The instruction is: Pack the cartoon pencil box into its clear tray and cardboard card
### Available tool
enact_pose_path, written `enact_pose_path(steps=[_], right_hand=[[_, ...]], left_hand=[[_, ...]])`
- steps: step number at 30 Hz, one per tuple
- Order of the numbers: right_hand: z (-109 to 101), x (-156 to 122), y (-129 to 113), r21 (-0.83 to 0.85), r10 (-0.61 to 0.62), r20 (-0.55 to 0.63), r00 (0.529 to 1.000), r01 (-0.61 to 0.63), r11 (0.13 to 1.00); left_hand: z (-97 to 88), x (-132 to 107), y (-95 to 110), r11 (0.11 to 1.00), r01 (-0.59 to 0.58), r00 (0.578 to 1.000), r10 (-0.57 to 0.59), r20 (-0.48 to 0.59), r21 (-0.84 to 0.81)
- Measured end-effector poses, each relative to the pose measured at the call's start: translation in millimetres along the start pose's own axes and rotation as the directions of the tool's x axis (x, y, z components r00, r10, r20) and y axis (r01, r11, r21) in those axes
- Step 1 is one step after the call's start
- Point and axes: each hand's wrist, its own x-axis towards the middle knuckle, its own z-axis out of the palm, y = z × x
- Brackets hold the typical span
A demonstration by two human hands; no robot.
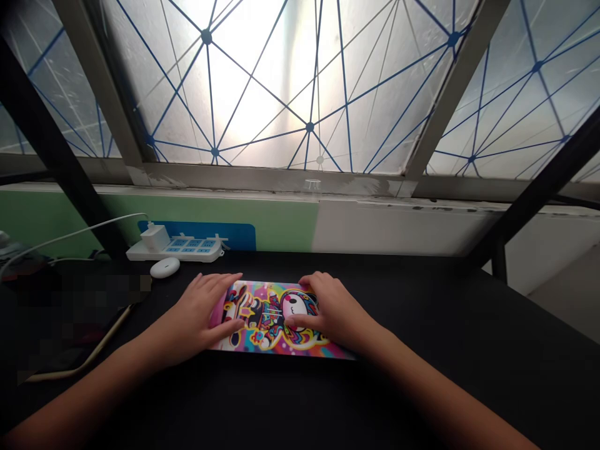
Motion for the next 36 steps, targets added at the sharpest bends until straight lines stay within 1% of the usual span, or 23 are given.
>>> enact_pose_path(steps=[2,3,5,7,9,10,12,14,15,17,19,21,24,26,28,31,33,36], right_hand=[[-1.3,1.0,-5.5,-0.105,-0.080,-0.118,0.990,0.068,0.992],[-1.9,-0.1,-9.1,-0.166,-0.130,-0.179,0.975,0.101,0.981],[-2.7,-5.3,-17.3,-0.272,-0.238,-0.281,0.930,0.161,0.949],[-2.7,-13.4,-26.6,-0.346,-0.330,-0.348,0.878,0.207,0.915],[-1.9,-22.5,-36.5,-0.403,-0.377,-0.375,0.847,0.218,0.889],[-1.0,-26.8,-41.2,-0.433,-0.386,-0.368,0.846,0.211,0.876],[2.0,-33.9,-48.9,-0.496,-0.389,-0.310,0.867,0.202,0.845],[7.3,-38.2,-52.2,-0.553,-0.402,-0.214,0.890,0.228,0.801],[10.6,-39.2,-51.8,-0.573,-0.415,-0.167,0.894,0.255,0.779],[17.5,-38.9,-47.3,-0.585,-0.454,-0.091,0.886,0.321,0.744],[23.3,-36.1,-39.9,-0.550,-0.489,-0.043,0.871,0.388,0.739],[26.5,-32.2,-32.7,-0.476,-0.498,-0.022,0.867,0.429,0.768],[24.6,-28.3,-25.6,-0.353,-0.476,-0.015,0.879,0.441,0.825],[18.9,-27.9,-23.2,-0.251,-0.456,0.005,0.890,0.442,0.861],[10.8,-28.4,-21.0,-0.122,-0.402,0.029,0.915,0.402,0.907],[0.1,-27.6,-14.2,0.043,-0.265,0.049,0.963,0.263,0.964],[-2.6,-25.3,-6.1,0.091,-0.183,0.039,0.982,0.179,0.980],[0.5,-20.9,8.2,0.103,-0.107,0.037,0.994,0.103,0.989]], left_hand=[[-2.8,-0.3,-0.9,0.995,-0.069,0.987,0.079,-0.137,0.074],[-5.1,-0.7,-0.9,0.988,-0.107,0.970,0.129,-0.208,0.113],[-10.8,-1.9,0.3,0.970,-0.167,0.922,0.218,-0.319,0.179],[-16.6,-4.2,2.9,0.953,-0.202,0.883,0.277,-0.378,0.226],[-20.2,-6.9,6.0,0.939,-0.220,0.865,0.313,-0.392,0.264],[-20.7,-8.2,7.5,0.932,-0.230,0.863,0.328,-0.384,0.278],[-19.3,-10.0,10.0,0.921,-0.266,0.877,0.353,-0.326,0.284],[-16.3,-10.3,12.3,0.915,-0.321,0.902,0.374,-0.215,0.245],[-15.0,-10.0,13.5,0.914,-0.346,0.913,0.380,-0.151,0.211],[-14.3,-8.6,15.6,0.924,-0.359,0.928,0.369,-0.051,0.133],[-15.9,-6.6,15.8,0.947,-0.316,0.948,0.317,-0.014,0.064],[-17.6,-4.7,12.4,0.968,-0.252,0.967,0.252,-0.019,0.001],[-15.6,-3.2,0.8,0.984,-0.168,0.986,0.166,-0.034,-0.061],[-11.3,-3.3,-7.8,0.990,-0.117,0.993,0.117,0.001,-0.085],[-7.1,-3.6,-13.7,0.992,-0.074,0.995,0.081,0.065,-0.104],[-4.2,-3.7,-15.9,0.992,-0.035,0.991,0.051,0.120,-0.125],[-4.2,-3.3,-15.0,0.990,-0.028,0.992,0.045,0.122,-0.140],[-4.3,-2.6,-14.3,0.984,-0.035,0.993,0.054,0.102,-0.174]])
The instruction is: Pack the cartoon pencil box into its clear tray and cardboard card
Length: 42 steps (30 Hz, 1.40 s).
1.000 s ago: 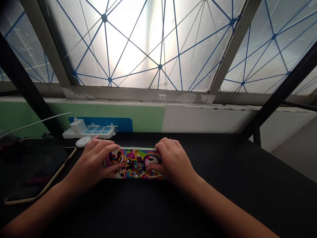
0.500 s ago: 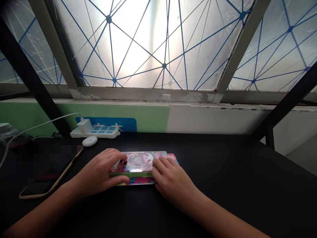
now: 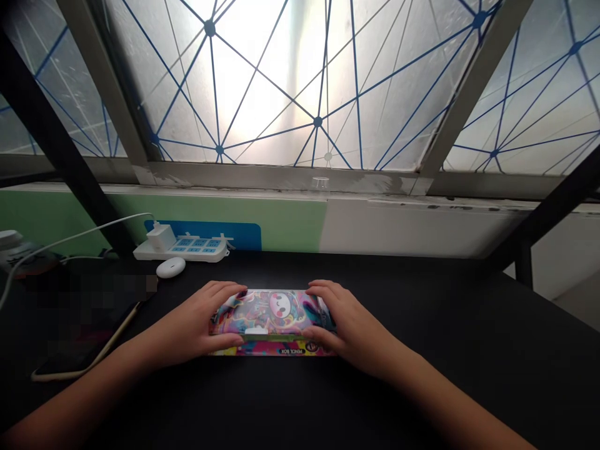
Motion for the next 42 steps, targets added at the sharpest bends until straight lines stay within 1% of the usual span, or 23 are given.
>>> enact_pose_path(steps=[3,6,15,22,31,42], right_hand=[[4.5,1.3,10.6,0.046,0.058,0.077,0.995,-0.062,0.997],[6.9,0.9,13.3,0.093,0.095,0.122,0.988,-0.106,0.990],[7.3,1.9,9.0,0.084,0.113,0.133,0.985,-0.124,0.989],[5.2,4.0,5.3,0.103,0.137,0.142,0.980,-0.152,0.983],[-0.8,5.0,-2.6,0.088,0.185,0.216,0.959,-0.208,0.974],[1.5,-0.2,2.3,0.049,0.149,0.191,0.970,-0.161,0.986]], left_hand=[[0.5,0.1,-0.9,1.000,-0.004,1.000,0.003,-0.022,-0.022],[0.5,-0.1,-1.0,1.000,0.006,1.000,-0.007,-0.020,-0.024],[-2.5,1.0,3.9,1.000,0.009,1.000,-0.009,-0.007,-0.015],[-2.7,0.6,4.3,1.000,0.010,1.000,-0.010,-0.022,-0.013],[-3.6,-0.5,6.3,1.000,0.019,1.000,-0.019,0.003,0.015],[-2.1,-1.4,7.7,0.998,0.025,0.999,-0.027,0.033,0.049]])
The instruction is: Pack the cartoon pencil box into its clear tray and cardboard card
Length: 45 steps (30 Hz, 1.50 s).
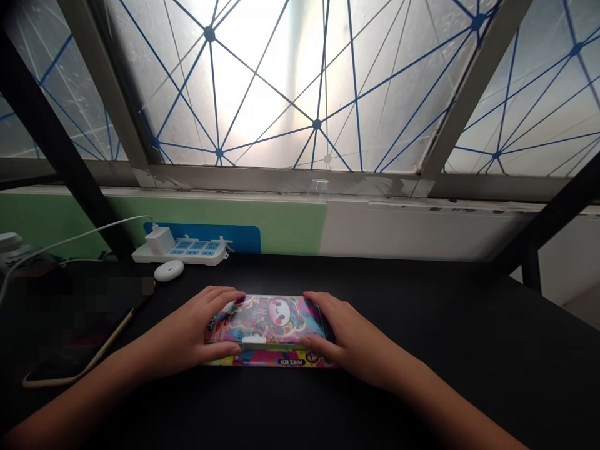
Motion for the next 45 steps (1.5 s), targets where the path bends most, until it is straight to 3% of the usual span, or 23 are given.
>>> enact_pose_path(steps=[15,19,22,28,45], right_hand=[[4.2,0.2,7.1,0.021,0.002,-0.025,1.000,-0.001,1.000],[3.7,3.4,11.0,0.014,-0.075,-0.067,0.995,0.076,0.997],[4.9,4.2,8.6,-0.020,-0.120,-0.075,0.990,0.119,0.993],[9.6,2.4,0.1,0.013,-0.070,-0.076,0.995,0.071,0.997],[10.0,1.7,-4.0,0.028,-0.126,-0.083,0.989,0.129,0.991]], left_hand=[[-0.3,0.6,1.0,1.000,0.000,1.000,0.000,-0.003,-0.018],[1.2,-0.2,3.6,0.999,0.013,1.000,-0.013,0.003,-0.030],[2.5,-0.5,6.3,0.999,0.018,1.000,-0.018,0.005,-0.041],[3.6,0.3,7.2,0.999,0.013,1.000,-0.014,-0.015,-0.049],[0.0,-2.8,5.3,0.999,-0.025,1.000,0.025,-0.017,-0.022]])
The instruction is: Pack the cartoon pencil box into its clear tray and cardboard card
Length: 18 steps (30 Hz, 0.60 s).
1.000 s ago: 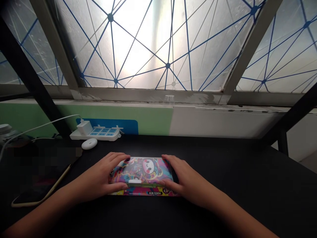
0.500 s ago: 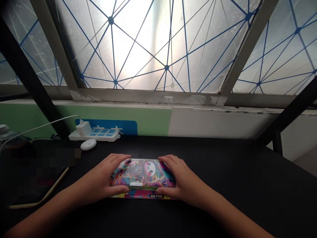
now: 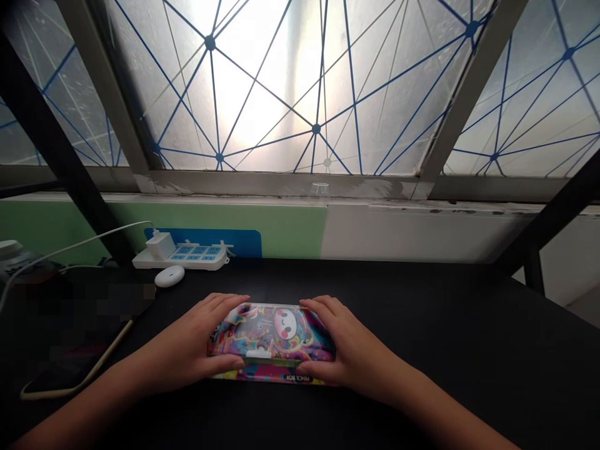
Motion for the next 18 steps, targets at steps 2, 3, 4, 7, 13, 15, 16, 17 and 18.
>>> enact_pose_path(steps=[2,3,4,7,13,15,16,17,18], right_hand=[[1.5,-0.9,-0.5,-0.008,-0.011,-0.007,1.000,0.011,1.000],[2.3,-1.4,-0.3,-0.018,-0.019,-0.017,1.000,0.019,1.000],[3.1,-1.8,0.2,-0.032,-0.028,-0.031,0.999,0.027,0.999],[5.1,-2.6,2.0,-0.095,-0.055,-0.085,0.995,0.046,0.994],[2.7,-4.5,3.7,-0.234,-0.139,-0.155,0.978,0.100,0.967],[-0.5,-4.8,5.2,-0.221,-0.144,-0.149,0.978,0.109,0.969],[-2.4,-4.6,6.3,-0.208,-0.143,-0.142,0.980,0.111,0.972],[-4.2,-4.1,7.5,-0.194,-0.139,-0.139,0.981,0.110,0.975],[-6.0,-3.2,8.6,-0.184,-0.129,-0.142,0.981,0.102,0.978]], left_hand=[[-3.3,-0.8,-1.6,1.000,-0.006,1.000,0.006,0.005,0.023],[-4.9,-1.1,-2.5,0.999,-0.006,1.000,0.006,-0.001,0.034],[-6.4,-1.4,-3.4,0.999,-0.003,1.000,0.003,-0.011,0.045],[-9.3,-1.5,-5.2,0.997,0.005,0.999,-0.002,-0.040,0.073],[-8.7,1.4,-1.1,0.998,-0.023,0.995,0.029,-0.099,0.059],[-8.5,2.3,0.6,0.997,-0.046,0.991,0.054,-0.125,0.063],[-8.4,2.4,1.1,0.996,-0.060,0.988,0.069,-0.136,0.070],[-8.4,2.4,1.3,0.994,-0.074,0.986,0.085,-0.146,0.080],[-8.1,2.3,1.2,0.992,-0.090,0.982,0.103,-0.156,0.092]])
